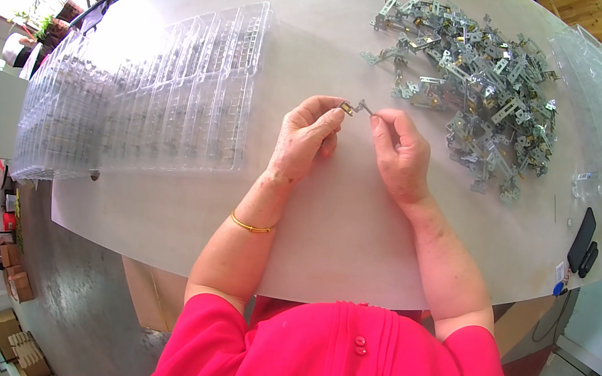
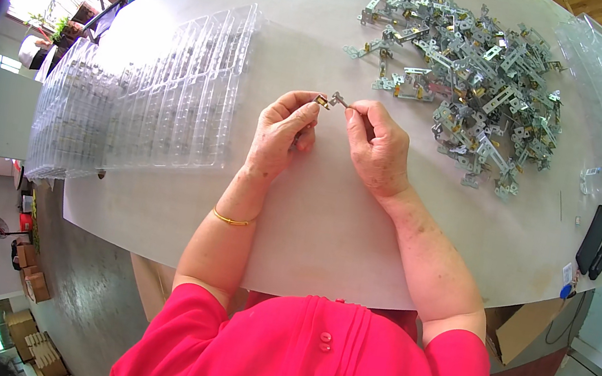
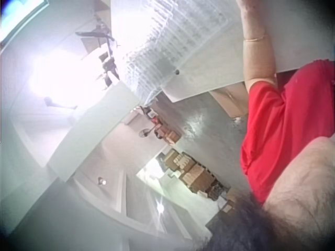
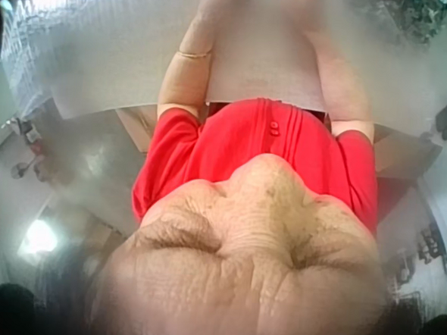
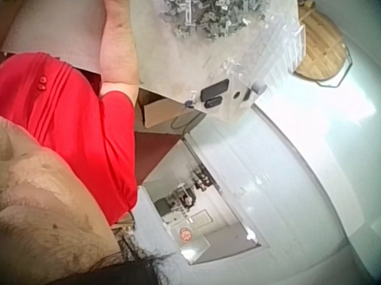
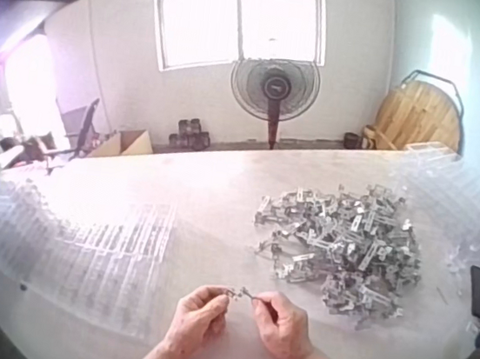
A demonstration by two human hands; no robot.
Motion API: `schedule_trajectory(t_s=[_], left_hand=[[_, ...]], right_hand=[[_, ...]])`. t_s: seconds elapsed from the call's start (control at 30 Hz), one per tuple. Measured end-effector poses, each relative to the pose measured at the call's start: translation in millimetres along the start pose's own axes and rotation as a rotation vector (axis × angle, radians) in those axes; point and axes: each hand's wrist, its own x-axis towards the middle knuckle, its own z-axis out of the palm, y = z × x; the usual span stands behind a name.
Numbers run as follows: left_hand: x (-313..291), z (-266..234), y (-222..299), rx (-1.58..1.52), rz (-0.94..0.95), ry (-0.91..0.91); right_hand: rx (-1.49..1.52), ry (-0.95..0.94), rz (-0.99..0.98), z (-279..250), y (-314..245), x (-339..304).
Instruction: The person picks up a metal bracket and a pin by hand, inserts the pin into the bracket, and places the assembled unit into a plastic tray, repeating the process several times.
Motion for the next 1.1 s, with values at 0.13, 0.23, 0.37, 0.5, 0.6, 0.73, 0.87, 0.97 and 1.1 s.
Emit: schedule_trajectory(t_s=[0.13,0.23,0.37,0.5,0.6,0.73,0.87,0.97,1.1], left_hand=[[-1,1,2,0.109,0.044,0.025],[-1,3,1,0.116,0.049,0.018],[-2,2,0,0.211,0.103,0.043],[-2,7,-3,0.398,0.176,0.062],[-2,9,-5,0.444,0.214,0.060],[-3,8,-6,0.495,0.222,0.065],[-3,6,-10,0.528,0.284,0.052],[-2,6,-12,0.596,0.365,0.022],[-4,7,-7,0.750,0.386,-0.124]], right_hand=[[-0.013,0.005,-0.011,0,0,0],[-0.017,0.006,0.005,0,3,-1],[0.054,-0.015,0.033,2,6,-2],[0.065,-0.066,0.083,1,8,-2],[0.096,-0.077,0.107,1,5,-2],[0.101,-0.076,0.104,0,9,-1],[0.088,-0.069,0.084,1,2,0],[0.019,-0.037,-0.028,1,6,1],[0.056,-0.002,-0.058,0,16,2]])
